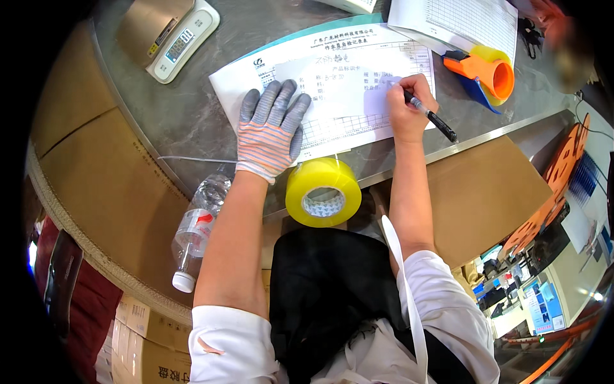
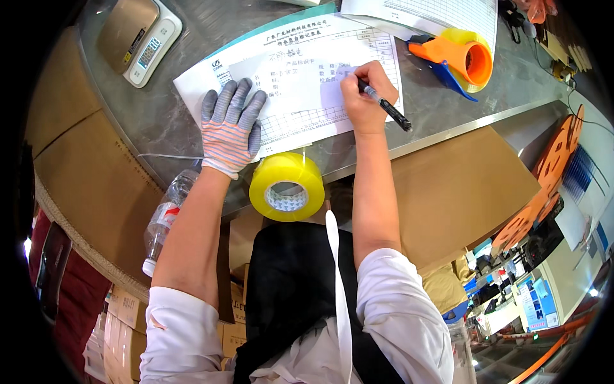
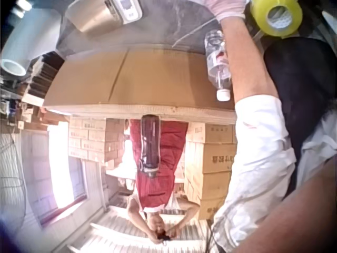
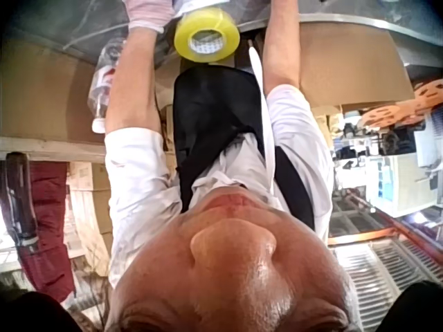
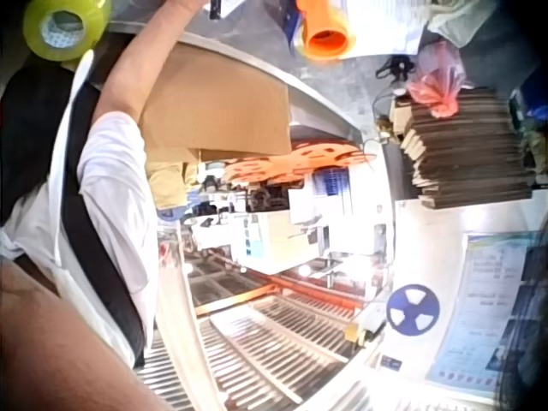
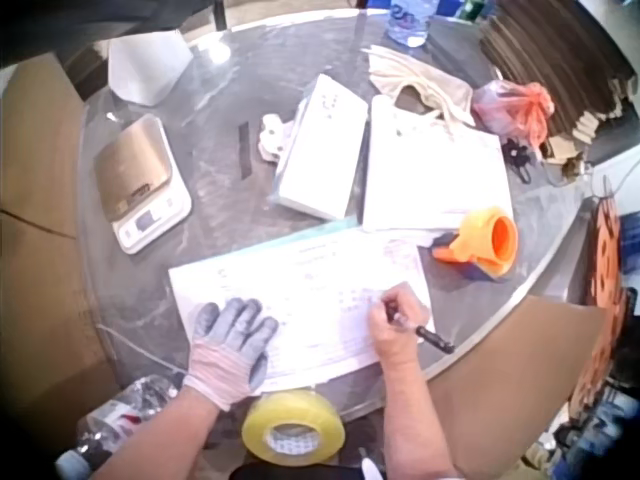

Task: The person operates a machine to wrap a plastic spool in film, then moves to a table to weigh the spool and record the weight on a log sheet. The person then places the spool into a cardboard box.

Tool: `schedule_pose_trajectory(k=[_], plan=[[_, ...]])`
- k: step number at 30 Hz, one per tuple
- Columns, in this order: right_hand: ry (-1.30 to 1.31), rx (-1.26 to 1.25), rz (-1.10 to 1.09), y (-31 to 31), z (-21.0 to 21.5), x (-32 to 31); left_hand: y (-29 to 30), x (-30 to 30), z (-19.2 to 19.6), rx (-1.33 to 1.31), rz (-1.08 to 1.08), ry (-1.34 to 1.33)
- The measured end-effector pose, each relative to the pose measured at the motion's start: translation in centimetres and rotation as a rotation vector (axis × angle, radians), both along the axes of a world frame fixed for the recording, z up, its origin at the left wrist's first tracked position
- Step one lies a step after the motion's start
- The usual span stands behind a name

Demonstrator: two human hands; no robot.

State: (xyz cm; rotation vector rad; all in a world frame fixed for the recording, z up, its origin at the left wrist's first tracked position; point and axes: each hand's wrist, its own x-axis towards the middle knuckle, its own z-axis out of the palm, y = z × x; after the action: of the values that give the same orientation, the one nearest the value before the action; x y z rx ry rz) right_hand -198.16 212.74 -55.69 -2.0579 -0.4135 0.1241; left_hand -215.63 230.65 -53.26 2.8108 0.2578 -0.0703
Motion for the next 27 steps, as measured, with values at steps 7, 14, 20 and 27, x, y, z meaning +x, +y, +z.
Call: schedule_pose_trajectory(k=[7,14,20,27], plan=[[0.24,0.236,-0.027,-0.1,0.9,0.1,0.0,-0.2,0.0,0.004,-0.006,0.01],[0.07,-0.048,0.336,3.8,2.3,-4.1,0.2,-0.1,-0.1,-0.019,0.006,-0.039],[0.113,-0.028,0.233,4.3,0.4,-4.7,0.2,-0.1,0.1,-0.02,0.004,-0.009],[0.104,-0.075,0.253,4.5,0.2,-4.7,0.3,-0.2,-0.1,-0.026,0.005,-0.012]])
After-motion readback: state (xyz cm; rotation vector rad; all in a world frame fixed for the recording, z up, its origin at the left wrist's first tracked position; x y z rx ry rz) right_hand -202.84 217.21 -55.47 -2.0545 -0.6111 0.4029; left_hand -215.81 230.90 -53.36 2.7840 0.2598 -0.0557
